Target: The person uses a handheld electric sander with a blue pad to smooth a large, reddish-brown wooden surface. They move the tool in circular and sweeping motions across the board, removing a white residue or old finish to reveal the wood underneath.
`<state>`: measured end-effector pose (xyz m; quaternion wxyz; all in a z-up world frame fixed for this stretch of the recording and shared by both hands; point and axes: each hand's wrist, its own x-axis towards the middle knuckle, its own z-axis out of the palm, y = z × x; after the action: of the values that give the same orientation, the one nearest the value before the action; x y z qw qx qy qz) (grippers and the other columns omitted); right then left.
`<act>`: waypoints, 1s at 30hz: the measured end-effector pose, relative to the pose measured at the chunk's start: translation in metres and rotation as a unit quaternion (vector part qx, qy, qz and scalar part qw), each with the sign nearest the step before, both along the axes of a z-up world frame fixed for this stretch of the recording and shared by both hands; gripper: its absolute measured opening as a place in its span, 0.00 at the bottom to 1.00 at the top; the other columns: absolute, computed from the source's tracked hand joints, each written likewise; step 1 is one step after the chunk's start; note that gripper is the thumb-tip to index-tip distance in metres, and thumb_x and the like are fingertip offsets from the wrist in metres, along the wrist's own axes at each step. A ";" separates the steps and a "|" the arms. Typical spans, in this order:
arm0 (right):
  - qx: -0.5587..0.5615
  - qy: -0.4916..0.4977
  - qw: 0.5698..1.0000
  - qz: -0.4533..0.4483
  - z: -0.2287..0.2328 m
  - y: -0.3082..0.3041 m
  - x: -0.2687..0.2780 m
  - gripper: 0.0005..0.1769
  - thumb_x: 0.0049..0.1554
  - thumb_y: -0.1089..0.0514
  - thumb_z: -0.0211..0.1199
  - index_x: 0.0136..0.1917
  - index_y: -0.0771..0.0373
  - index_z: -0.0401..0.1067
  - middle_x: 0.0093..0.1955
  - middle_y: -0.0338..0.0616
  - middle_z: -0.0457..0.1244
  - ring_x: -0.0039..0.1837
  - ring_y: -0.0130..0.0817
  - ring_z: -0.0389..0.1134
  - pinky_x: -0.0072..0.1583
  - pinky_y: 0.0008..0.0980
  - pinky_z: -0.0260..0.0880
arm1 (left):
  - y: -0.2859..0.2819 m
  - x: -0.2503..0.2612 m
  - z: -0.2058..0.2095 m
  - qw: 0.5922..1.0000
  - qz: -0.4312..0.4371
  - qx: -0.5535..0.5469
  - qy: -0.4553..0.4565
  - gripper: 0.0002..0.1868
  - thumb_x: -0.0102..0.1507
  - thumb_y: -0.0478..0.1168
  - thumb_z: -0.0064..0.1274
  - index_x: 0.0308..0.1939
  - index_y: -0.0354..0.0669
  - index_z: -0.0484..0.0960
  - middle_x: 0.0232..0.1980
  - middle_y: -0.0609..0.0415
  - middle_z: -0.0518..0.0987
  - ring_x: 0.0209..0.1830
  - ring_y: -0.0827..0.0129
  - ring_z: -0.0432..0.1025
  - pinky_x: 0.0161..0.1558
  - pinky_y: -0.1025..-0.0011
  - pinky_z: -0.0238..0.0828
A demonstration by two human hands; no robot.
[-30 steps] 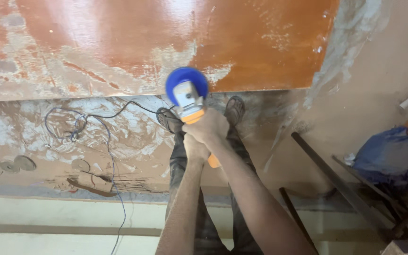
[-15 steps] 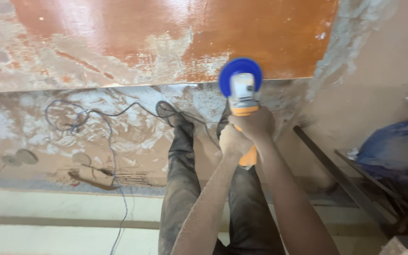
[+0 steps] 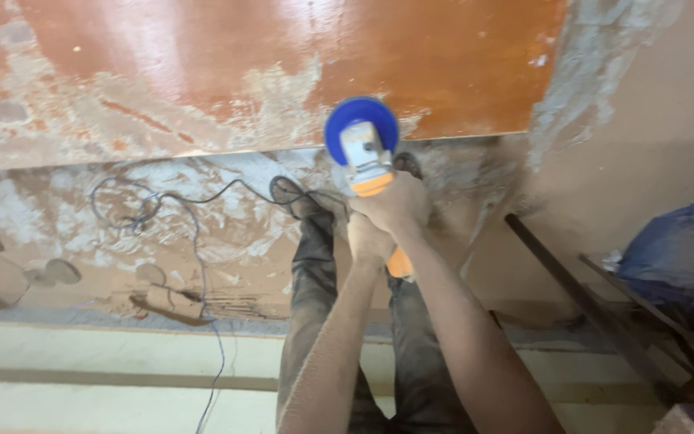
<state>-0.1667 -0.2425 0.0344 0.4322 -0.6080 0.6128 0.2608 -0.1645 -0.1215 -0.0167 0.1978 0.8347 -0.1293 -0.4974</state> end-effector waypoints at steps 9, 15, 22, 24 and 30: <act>-0.068 -0.073 0.976 -0.193 -0.030 -0.050 -0.136 0.26 0.37 0.43 0.78 0.47 0.58 0.80 0.44 0.45 0.73 0.46 0.37 0.76 0.49 0.37 0.75 | -0.101 -0.075 0.032 0.985 -0.082 0.119 0.098 0.35 0.50 0.59 0.66 0.48 0.33 0.79 0.48 0.40 0.83 0.51 0.50 0.79 0.51 0.57 0.77; -0.066 -0.059 0.977 -0.196 -0.037 -0.055 -0.149 0.31 0.34 0.46 0.79 0.49 0.58 0.78 0.44 0.43 0.73 0.44 0.36 0.76 0.48 0.36 0.75 | -0.103 -0.082 0.022 0.984 -0.108 0.121 0.078 0.31 0.49 0.52 0.65 0.51 0.38 0.81 0.47 0.42 0.85 0.49 0.51 0.81 0.50 0.58 0.79; 0.049 -0.021 0.990 -0.131 -0.028 -0.009 -0.074 0.25 0.35 0.40 0.76 0.43 0.55 0.83 0.42 0.43 0.73 0.46 0.39 0.76 0.52 0.36 0.75 | -0.042 -0.030 0.026 0.984 -0.084 0.155 -0.015 0.32 0.49 0.56 0.68 0.43 0.31 0.83 0.42 0.37 0.85 0.46 0.48 0.82 0.47 0.56 0.79; 0.030 -0.025 0.988 -0.152 -0.021 -0.004 -0.066 0.33 0.32 0.40 0.80 0.47 0.58 0.78 0.43 0.48 0.72 0.47 0.42 0.75 0.51 0.37 0.74 | -0.031 -0.024 0.030 0.988 -0.076 0.134 -0.015 0.32 0.50 0.56 0.66 0.45 0.32 0.82 0.42 0.39 0.85 0.46 0.49 0.82 0.45 0.56 0.79; 0.003 -0.057 0.970 -0.235 -0.021 -0.023 -0.104 0.28 0.32 0.43 0.79 0.46 0.53 0.81 0.44 0.41 0.73 0.48 0.36 0.76 0.52 0.35 0.74 | -0.054 -0.053 0.021 0.985 -0.153 0.081 0.003 0.32 0.49 0.57 0.65 0.47 0.35 0.82 0.43 0.39 0.86 0.46 0.48 0.82 0.47 0.56 0.78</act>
<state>-0.2711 -0.2658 0.0129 0.5173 -0.4596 0.7122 0.1181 -0.2172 -0.1759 0.0044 0.0516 0.8167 -0.2141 -0.5333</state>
